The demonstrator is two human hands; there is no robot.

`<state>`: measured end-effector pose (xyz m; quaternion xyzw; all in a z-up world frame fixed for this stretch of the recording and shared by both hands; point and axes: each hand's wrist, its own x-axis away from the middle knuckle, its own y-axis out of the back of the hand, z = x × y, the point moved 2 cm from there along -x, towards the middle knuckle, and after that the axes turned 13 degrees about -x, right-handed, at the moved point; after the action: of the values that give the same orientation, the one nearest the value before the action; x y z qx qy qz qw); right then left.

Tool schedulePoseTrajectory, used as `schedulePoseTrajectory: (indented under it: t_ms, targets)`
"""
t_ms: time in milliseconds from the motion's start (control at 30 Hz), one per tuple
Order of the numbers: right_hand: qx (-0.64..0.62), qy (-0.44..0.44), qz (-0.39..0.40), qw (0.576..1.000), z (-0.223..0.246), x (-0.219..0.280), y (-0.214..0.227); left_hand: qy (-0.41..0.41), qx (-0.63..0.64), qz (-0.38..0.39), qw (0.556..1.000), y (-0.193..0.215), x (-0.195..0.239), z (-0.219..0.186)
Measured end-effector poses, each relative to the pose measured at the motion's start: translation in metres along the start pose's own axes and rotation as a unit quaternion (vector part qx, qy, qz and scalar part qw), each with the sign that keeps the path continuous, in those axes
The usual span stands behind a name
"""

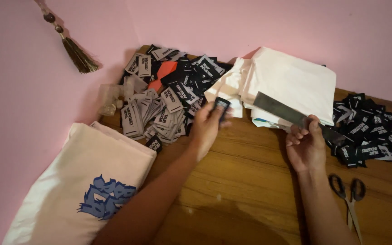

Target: The person measures a small black clothing tag using a metal ruler on a wooden table. They hold the tag and ruler in their hands, aligning them to check the dimensions. The person repeats this process with several tags from a pile on the table, while a pair of scissors and folded white fabric remain nearby.

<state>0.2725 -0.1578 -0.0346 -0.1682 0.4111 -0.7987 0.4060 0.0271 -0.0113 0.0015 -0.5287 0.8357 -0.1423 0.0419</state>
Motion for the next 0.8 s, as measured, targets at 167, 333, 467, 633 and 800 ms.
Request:
schedulePoseTrajectory:
  t_ms: [167,333,467,633,800]
  targets:
    - [-0.01,-0.005,-0.007,1.0,-0.003,-0.004,0.008,-0.197,-0.191,-0.295,0.915,0.016,0.0,-0.021]
    - [-0.002,0.004,-0.01,1.0,-0.002,-0.002,0.0,-0.268,-0.187,-0.301,0.896,0.021,0.0,-0.03]
    - [-0.021,0.015,-0.042,0.999,0.0,0.001,-0.012,-0.204,-0.181,-0.182,0.945,0.006,0.012,-0.038]
    - [0.015,0.026,-0.08,0.996,-0.001,0.008,-0.03,-0.123,0.018,0.013,0.992,-0.005,-0.004,0.007]
    - [0.084,0.019,-0.09,0.992,-0.003,0.014,-0.053,-0.083,-0.007,0.063,0.995,0.003,-0.033,0.05]
